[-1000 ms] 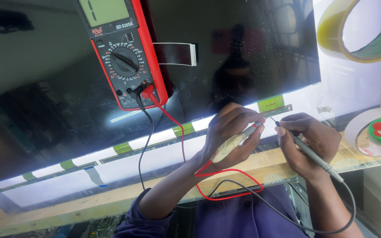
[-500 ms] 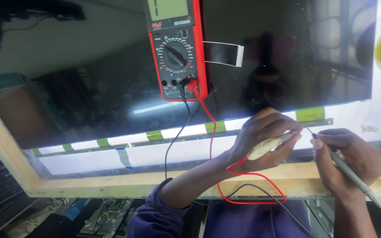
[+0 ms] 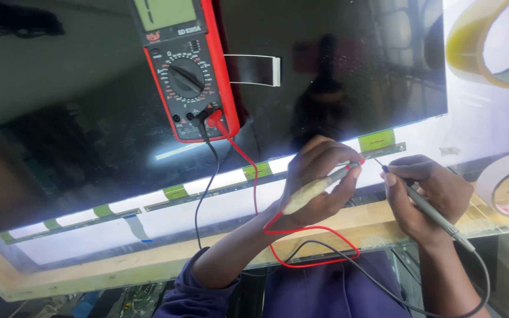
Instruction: The person uses a multimeter to test the electrical continuity of a circuit board attached to the bottom edge of a large screen. They move the probes along the board's contacts while observing the multimeter's display.
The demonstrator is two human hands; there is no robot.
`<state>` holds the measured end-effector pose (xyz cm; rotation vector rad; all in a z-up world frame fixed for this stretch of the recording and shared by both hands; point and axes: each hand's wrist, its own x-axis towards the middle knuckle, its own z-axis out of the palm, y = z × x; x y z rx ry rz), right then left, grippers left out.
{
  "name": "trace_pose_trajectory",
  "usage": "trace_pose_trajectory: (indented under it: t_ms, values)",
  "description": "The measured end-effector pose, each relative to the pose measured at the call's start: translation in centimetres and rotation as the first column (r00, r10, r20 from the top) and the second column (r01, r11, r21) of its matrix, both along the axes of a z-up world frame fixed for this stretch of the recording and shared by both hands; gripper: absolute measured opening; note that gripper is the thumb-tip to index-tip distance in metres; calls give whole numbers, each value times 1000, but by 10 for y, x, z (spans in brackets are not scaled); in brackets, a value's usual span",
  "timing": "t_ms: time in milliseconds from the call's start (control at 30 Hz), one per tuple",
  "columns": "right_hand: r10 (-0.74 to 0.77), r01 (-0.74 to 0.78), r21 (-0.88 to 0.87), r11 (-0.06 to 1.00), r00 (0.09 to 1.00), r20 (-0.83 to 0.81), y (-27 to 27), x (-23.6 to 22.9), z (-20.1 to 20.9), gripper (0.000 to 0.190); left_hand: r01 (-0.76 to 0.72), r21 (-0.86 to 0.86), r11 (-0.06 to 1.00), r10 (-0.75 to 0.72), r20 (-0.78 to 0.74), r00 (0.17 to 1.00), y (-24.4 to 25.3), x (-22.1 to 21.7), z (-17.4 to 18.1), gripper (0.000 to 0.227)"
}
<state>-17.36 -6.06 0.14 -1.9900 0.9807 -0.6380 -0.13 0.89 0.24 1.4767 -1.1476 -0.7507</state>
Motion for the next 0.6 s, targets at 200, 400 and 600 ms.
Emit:
trace_pose_trajectory:
  t_ms: [200, 400, 600]
  values:
    - [35, -35, -2, 999, 999, -24, -1, 0, 1, 16, -30, -7, 1000, 30, 5, 1000, -3, 1, 2, 4]
    - [32, -31, 50, 998, 999, -36, -2, 3, 4, 13, -13, -22, 1000, 13, 43, 999, -5, 1, 2, 3]
    - [39, -38, 36, 999, 999, -34, -2, 4, 5, 14, 7, -44, 999, -4, 60, 998, -6, 1, 1, 2]
